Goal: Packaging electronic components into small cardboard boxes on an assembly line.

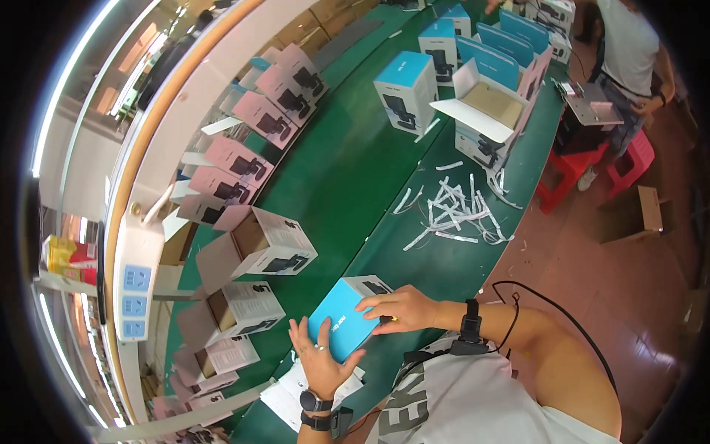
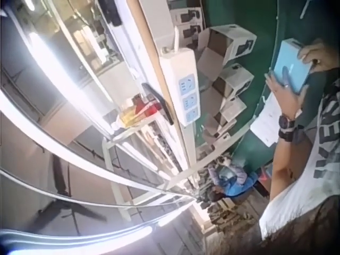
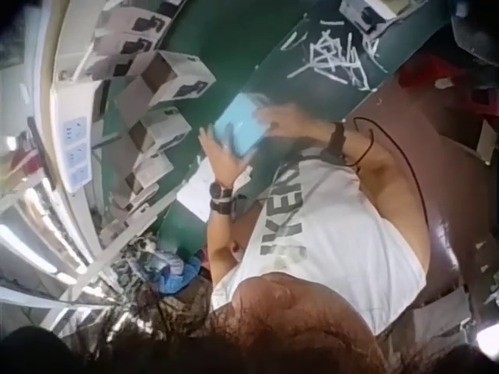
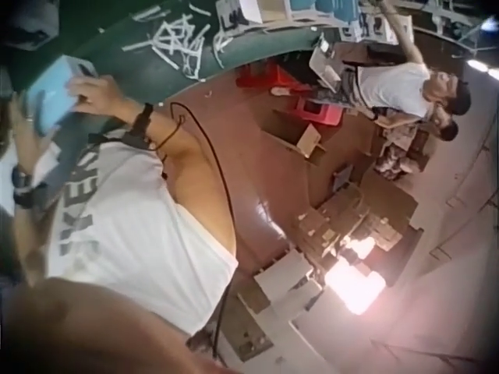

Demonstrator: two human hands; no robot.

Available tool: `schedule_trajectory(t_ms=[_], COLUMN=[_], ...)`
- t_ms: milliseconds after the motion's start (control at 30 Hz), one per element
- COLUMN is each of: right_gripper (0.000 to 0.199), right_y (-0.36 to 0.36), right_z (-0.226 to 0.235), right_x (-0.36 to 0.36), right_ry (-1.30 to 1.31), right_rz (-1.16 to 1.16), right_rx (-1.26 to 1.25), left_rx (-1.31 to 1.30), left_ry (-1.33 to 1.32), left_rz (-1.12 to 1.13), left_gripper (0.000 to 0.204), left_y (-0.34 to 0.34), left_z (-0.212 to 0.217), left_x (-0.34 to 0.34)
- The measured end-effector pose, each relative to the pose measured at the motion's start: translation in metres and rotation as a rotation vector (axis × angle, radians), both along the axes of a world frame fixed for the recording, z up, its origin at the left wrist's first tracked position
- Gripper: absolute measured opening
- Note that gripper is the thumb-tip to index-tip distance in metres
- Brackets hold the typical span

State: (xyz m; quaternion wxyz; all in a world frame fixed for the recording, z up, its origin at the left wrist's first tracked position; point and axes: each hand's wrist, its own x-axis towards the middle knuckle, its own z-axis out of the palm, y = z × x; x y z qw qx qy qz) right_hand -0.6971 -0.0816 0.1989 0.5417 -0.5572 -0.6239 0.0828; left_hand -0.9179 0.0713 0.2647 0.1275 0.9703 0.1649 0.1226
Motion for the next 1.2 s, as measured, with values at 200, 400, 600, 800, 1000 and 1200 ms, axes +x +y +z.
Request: schedule_trajectory(t_ms=[200,400,600,800,1000,1200], right_gripper=[0.035,0.029,0.038,0.053,0.043,0.034], right_y=[0.0,0.009,-0.021,-0.102,-0.145,-0.104], right_z=[-0.004,0.015,0.005,-0.055,-0.054,-0.026], right_x=[0.013,0.039,0.068,0.094,0.101,0.082], right_ry=[0.081,0.145,1.239,1.454,1.538,1.74], right_rz=[-0.022,0.158,-0.234,-0.386,-0.41,-0.3], right_rx=[0.006,0.094,-0.167,-0.415,-0.538,-0.594], left_rx=[-0.005,-0.032,-0.061,0.086,0.22,0.319], left_ry=[-0.034,0.042,0.041,-0.201,-0.034,-0.106], left_rz=[0.021,0.062,0.071,-0.018,0.261,0.29], left_gripper=[0.09,0.098,0.096,0.091,0.081,0.076], left_y=[-0.018,-0.029,0.012,0.105,0.093,0.139], left_z=[-0.012,0.036,0.043,0.032,0.007,-0.004], left_x=[0.022,0.063,0.126,0.263,0.358,0.313])
